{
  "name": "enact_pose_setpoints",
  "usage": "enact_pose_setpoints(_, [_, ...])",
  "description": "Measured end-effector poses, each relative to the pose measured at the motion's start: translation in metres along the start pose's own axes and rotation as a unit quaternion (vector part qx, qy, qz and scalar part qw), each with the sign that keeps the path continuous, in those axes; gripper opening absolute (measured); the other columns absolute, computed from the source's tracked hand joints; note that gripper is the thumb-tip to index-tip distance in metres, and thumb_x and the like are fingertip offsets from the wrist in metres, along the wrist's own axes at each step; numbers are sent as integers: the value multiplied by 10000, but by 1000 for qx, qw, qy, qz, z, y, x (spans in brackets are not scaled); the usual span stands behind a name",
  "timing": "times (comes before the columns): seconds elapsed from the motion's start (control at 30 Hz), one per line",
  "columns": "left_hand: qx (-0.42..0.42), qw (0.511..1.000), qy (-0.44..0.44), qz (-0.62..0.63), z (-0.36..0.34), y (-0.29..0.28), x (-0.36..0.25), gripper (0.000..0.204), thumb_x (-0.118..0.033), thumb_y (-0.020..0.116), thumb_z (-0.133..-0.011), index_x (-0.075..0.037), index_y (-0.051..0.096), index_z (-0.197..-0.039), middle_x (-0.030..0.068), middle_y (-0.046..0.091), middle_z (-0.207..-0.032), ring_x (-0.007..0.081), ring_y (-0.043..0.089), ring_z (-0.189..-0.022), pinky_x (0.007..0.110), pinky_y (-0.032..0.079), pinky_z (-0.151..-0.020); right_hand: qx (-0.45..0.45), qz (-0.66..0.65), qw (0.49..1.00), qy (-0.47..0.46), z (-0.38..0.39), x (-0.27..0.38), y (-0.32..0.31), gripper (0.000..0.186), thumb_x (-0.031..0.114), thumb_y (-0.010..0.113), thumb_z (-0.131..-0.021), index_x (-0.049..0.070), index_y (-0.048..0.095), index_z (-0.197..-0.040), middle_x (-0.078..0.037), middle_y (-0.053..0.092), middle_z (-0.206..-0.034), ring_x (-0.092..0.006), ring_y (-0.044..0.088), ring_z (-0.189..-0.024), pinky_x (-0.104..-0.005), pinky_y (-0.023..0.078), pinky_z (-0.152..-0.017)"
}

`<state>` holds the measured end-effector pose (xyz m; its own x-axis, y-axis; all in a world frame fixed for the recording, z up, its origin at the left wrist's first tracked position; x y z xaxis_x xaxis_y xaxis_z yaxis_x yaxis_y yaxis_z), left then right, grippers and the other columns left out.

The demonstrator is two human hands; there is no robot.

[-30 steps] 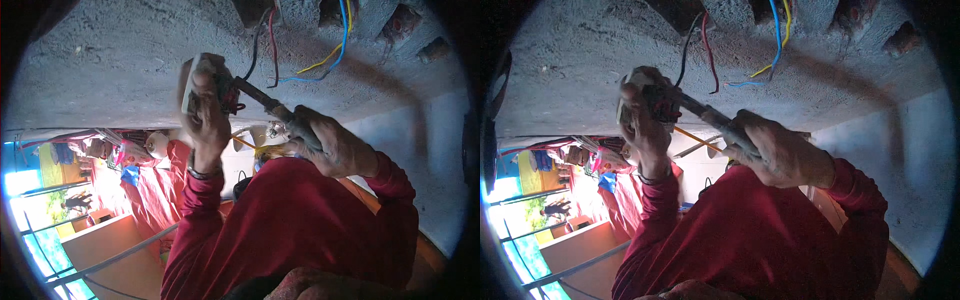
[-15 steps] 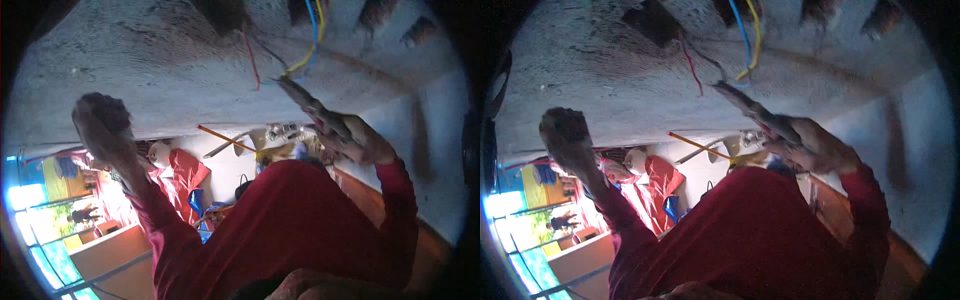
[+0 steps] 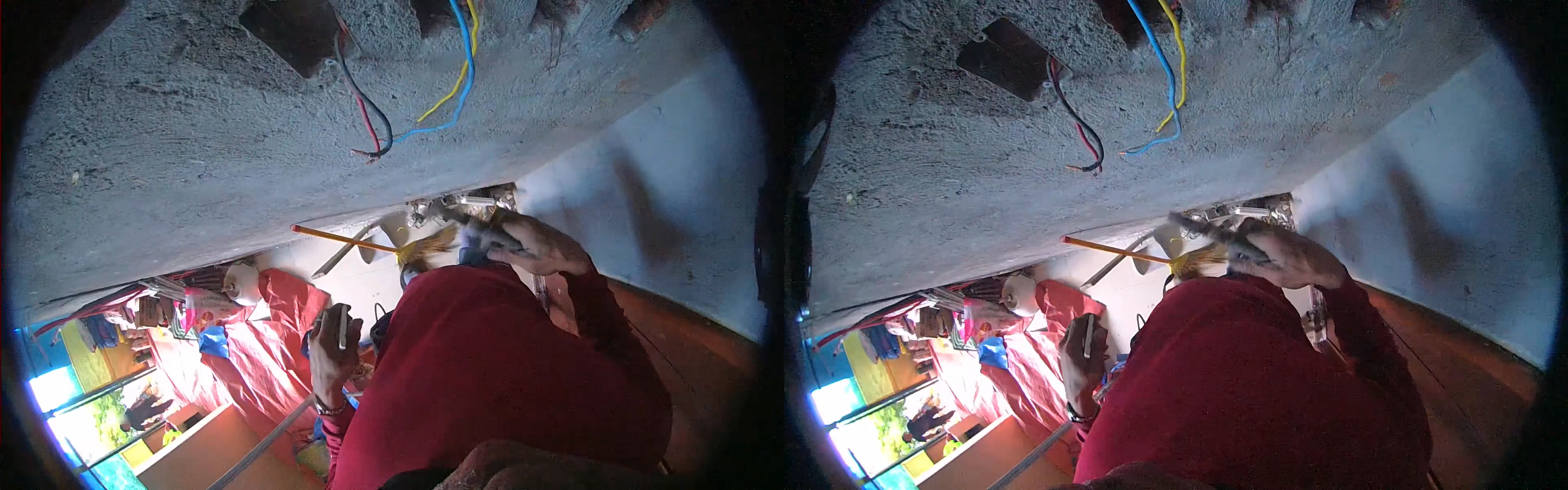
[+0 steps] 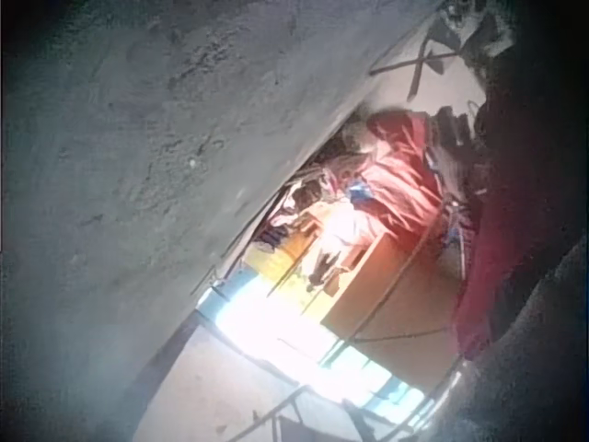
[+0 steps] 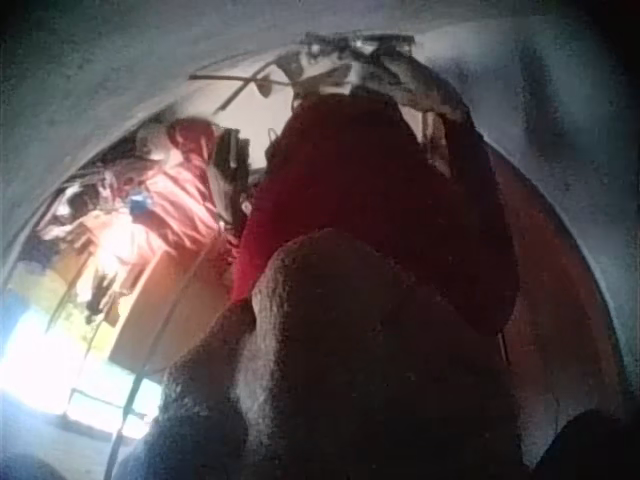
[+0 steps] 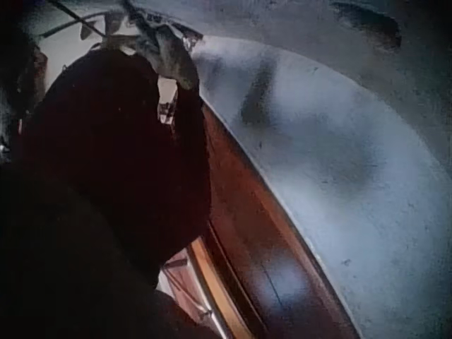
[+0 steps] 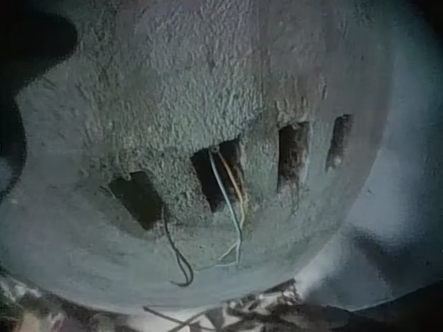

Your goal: The person connects electrical wires to an electrical switch assembly using pliers and by hand.

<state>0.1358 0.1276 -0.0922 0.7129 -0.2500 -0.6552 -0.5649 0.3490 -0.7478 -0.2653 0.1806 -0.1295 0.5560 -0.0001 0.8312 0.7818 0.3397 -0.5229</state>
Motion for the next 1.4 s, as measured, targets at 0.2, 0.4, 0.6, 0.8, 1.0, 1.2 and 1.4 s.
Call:
enact_pose_setpoints(0.2, [16, 996, -45, 78, -5, 40, 19, 272, -205, 676, -1014, -2, 678, -1195, 108, 693, -948, 167, 677, -768, 322, 534, -669, -244, 17, 970, -13, 3, -32, 8, 316, 223, 742, -981, -2, 575, -1129, -180, 595, -953, -357, 613, -884, -450, 490, -808])
enact_pose_setpoints(0.4, [52, 994, 64, 67, -47, 71, -5, 275, -174, 712, -982, 10, 669, -1182, 208, 705, -1031, 339, 712, -914, 404, 547, -798, -311, 59, 948, -43, -15, -18, 3, 325, 196, 759, -961, -2, 549, -1111, -195, 558, -938, -381, 595, -821, -467, 493, -747])
enact_pose_setpoints(0.6, [48, 936, -34, 348, -73, 85, 8, 321, -260, 651, -1056, 28, 645, -1199, 89, 669, -895, 143, 617, -726, 298, 496, -630, -263, 49, 964, -4, -40, -17, 31, 334, 253, 771, -968, 9, 552, -1033, -150, 530, -835, -321, 573, -746, -426, 469, -704])
enact_pose_setpoints(0.8, [26, 770, -135, 623, -88, 103, 55, 557, -538, 508, -1085, -22, 618, -1261, 104, 697, -921, 195, 687, -743, 300, 553, -596, -185, -109, 973, 89, -76, 22, 35, 382, 342, 688, -1029, 6, 672, -1211, -95, 676, -890, -168, 611, -822, -338, 508, -781])
enact_pose_setpoints(1.0, [47, 579, -150, 800, -86, 102, 80, 683, -604, 440, -1076, 16, 620, -1301, 169, 739, -1043, 341, 741, -936, 522, 623, -851, -217, -152, 964, 20, -92, 11, 41, 395, 357, 674, -1037, 4, 680, -1215, -84, 696, -901, -149, 641, -831, -330, 516, -755])
enact_pose_setpoints(1.2, [25, 498, -187, 846, -82, 104, 94, 865, -771, 419, -993, -14, 601, -1370, 166, 681, -1275, 387, 656, -1176, 618, 505, -1061, -196, -124, 968, 96, -91, 16, 40, 427, 376, 697, -1023, -14, 663, -1195, -136, 677, -875, -231, 658, -763, -375, 537, -741])
enact_pose_setpoints(1.4, [87, 388, -117, 910, -106, 93, 68, 976, -784, 455, -969, 45, 471, -1485, 215, 660, -1288, 405, 643, -1210, 621, 487, -1090, -110, 6, 992, 65, -64, 56, 30, 340, 284, 718, -1007, -32, 620, -1085, -195, 612, -853, -342, 618, -769, -434, 498, -728])
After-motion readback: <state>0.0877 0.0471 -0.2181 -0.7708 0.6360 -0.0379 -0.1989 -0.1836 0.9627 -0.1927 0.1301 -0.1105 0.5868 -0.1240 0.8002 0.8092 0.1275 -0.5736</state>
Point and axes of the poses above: each hand's wrist, its own z-axis away from the middle knuckle, its own y-axis out of the palm, x = y × z, the point moved 2 cm from there along -z, towards the middle knuckle
